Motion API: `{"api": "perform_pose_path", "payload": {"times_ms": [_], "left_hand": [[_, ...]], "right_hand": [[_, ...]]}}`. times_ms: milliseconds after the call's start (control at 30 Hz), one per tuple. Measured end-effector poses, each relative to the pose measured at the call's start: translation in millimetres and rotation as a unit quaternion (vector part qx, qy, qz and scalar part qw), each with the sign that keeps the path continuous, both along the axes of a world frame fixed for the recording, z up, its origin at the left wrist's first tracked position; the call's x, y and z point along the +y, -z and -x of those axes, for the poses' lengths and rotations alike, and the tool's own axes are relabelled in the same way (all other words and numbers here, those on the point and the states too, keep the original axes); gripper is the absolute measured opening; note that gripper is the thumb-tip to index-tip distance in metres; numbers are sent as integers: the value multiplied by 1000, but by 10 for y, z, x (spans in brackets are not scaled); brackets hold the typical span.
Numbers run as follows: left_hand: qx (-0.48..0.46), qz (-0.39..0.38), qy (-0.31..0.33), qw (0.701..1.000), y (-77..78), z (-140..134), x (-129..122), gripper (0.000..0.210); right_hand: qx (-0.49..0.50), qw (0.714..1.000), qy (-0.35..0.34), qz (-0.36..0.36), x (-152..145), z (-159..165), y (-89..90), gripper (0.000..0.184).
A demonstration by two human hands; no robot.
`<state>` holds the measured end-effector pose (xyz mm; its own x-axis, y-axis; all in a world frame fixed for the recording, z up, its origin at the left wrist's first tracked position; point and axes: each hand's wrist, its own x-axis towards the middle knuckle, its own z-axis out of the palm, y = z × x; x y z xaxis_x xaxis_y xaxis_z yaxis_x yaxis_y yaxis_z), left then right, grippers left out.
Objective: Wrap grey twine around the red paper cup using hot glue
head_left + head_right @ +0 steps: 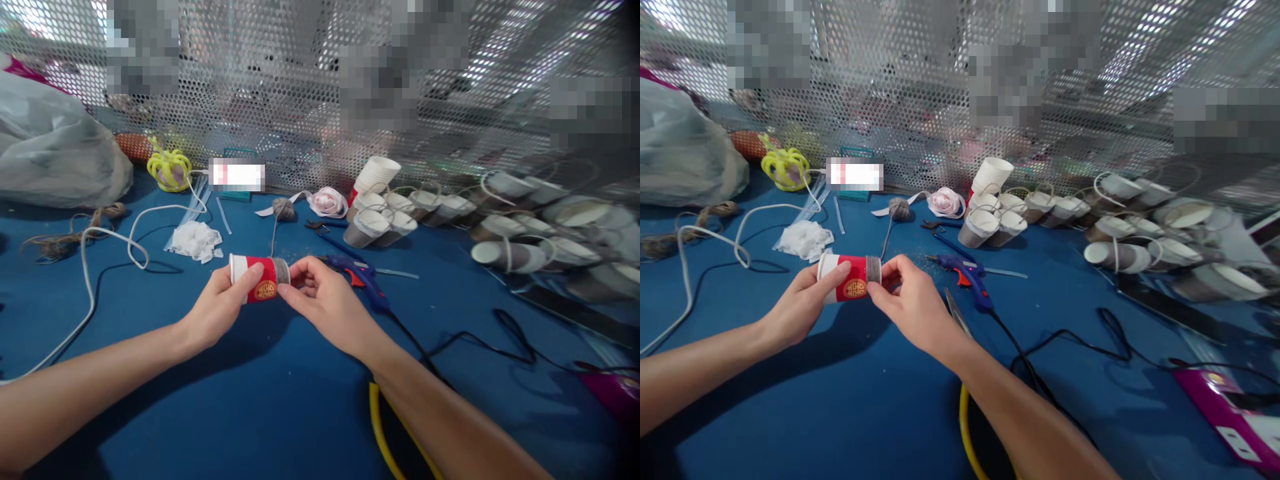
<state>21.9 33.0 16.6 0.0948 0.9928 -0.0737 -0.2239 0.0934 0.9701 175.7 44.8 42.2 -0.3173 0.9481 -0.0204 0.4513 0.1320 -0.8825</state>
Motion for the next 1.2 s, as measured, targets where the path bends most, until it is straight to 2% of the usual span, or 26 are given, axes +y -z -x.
{"api": "perform_pose_path", "payload": {"times_ms": [267,433,533,667,733,800,867,933,967,1067,1200], "left_hand": [[-33,42,-8,999,-46,-9,2,25],[-24,54,-15,998,-90,-20,1,24],[-19,24,-6,1000,-41,-6,-4,24],[45,-88,36,994,58,55,-12,27],[69,-116,67,989,69,89,6,26],[44,-73,87,993,39,117,49,27],[-28,27,106,994,-20,135,108,31],[-91,143,132,977,-76,147,163,35],[-110,166,132,971,-93,150,182,33],[-106,140,102,979,-89,151,195,26],[-53,76,91,991,-31,135,151,24]], "right_hand": [[28,999,-26,8,5,-20,-11,15],[14,1000,-4,-6,-16,-6,9,17],[38,999,-20,19,7,-32,5,18],[118,988,-31,100,71,-94,-18,20],[128,985,-26,110,87,-116,-36,20],[106,990,-27,91,81,-125,-64,20],[69,995,-44,56,51,-121,-98,18],[19,997,-70,11,11,-110,-125,14],[-13,997,-80,-15,-6,-106,-132,13],[-84,990,-61,-92,-22,-114,-127,12],[-75,978,9,-195,23,-147,-107,16]]}}
